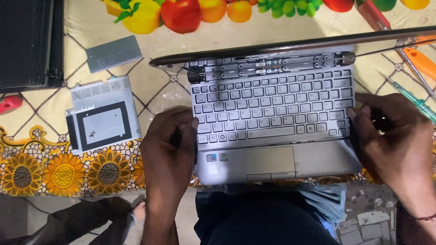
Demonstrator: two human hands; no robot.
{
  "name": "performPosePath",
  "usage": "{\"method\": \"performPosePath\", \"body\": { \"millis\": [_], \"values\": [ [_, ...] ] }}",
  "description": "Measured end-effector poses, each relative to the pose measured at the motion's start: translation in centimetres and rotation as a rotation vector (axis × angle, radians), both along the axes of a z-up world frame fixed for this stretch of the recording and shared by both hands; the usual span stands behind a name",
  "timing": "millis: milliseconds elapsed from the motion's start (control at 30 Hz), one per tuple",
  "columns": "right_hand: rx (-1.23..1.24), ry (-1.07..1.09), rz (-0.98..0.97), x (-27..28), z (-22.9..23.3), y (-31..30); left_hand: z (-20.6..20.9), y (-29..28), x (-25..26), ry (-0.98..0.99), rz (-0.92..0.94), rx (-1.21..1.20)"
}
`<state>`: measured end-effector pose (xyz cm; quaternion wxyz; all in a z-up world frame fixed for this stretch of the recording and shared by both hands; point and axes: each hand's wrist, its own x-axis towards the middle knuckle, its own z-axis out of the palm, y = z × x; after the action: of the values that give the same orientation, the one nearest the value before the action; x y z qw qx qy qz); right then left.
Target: Installing a replacement keyboard into a laptop chassis and securing it by pressing it into place.
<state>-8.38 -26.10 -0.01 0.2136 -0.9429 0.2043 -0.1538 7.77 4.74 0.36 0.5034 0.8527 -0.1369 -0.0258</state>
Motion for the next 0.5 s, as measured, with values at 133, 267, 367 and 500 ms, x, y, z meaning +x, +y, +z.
{"method": "performPosePath", "body": {
  "millis": [133, 267, 367, 500],
  "values": [
    [-0.087, -0.134, 0.139, -0.7, -0.9, 0.1, -0.1, 0.1, -0.4, -0.07, -0.022, 0.035],
    [-0.086, -0.153, 0.12, -0.5, 0.5, 0.0, 1.0, -0.6, -1.2, -0.391, -0.111, 0.154],
    [-0.151, -0.131, 0.193, 0.1, 0.8, -1.3, 0.9, -1.5, -0.4, -0.518, -0.396, 0.177],
    [-0.051, -0.025, 0.432, 2.0, 1.0, -2.0, 0.2, -3.5, 1.3, -0.603, -0.68, 0.248]
  ]
}}
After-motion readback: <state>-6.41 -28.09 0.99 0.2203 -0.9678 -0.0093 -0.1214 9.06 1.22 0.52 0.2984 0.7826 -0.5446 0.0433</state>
